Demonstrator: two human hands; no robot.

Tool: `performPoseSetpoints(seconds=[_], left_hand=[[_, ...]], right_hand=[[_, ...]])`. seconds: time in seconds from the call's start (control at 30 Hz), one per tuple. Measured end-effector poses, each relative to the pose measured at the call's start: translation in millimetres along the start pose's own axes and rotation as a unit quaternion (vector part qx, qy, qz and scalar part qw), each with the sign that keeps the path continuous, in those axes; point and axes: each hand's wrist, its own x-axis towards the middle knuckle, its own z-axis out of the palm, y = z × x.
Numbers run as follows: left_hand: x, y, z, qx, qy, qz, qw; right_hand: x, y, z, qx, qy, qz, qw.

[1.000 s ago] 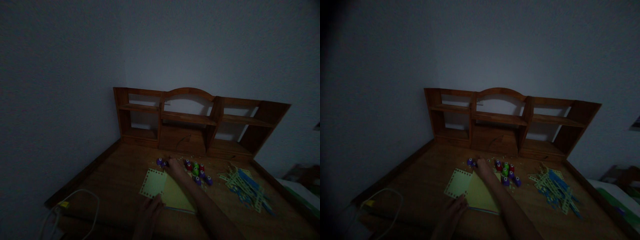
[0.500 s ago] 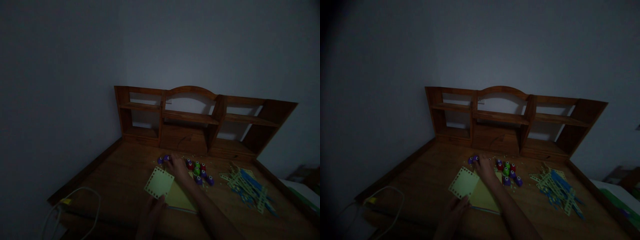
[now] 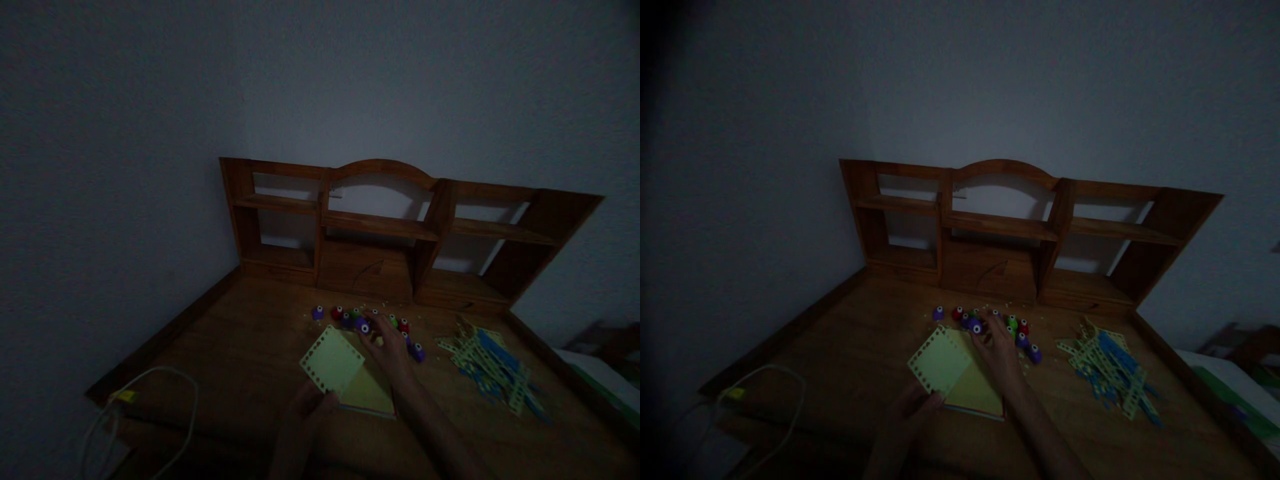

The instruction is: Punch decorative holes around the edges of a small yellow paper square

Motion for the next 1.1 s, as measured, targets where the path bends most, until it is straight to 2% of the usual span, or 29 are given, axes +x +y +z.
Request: performPoseSetpoints(seconds=[0.27, 0.5, 0.7, 0.97, 1.1], left_hand=[[-3, 5, -2.0, 0.023, -0.028, 0.001, 0.999], [-2, -2, -5.0, 0.039, -0.038, 0.005, 0.998], [0, -5, -3.5, 0.018, -0.027, -0.010, 0.999], [-1, -3, -1.2, 0.013, -0.025, -0.009, 1.000], [-3, 0, 0.9, 0.010, -0.020, -0.011, 1.000]], right_hand=[[-14, 8, -15, 0.025, 0.010, 0.040, 0.999], [-13, 18, -27, 0.016, -0.022, 0.073, 0.997], [-13, 20, -24, 0.025, -0.027, 0.070, 0.997], [-20, 19, -14, 0.043, -0.046, 0.127, 0.990], [-23, 20, -9, 0.092, -0.041, 0.146, 0.984]])
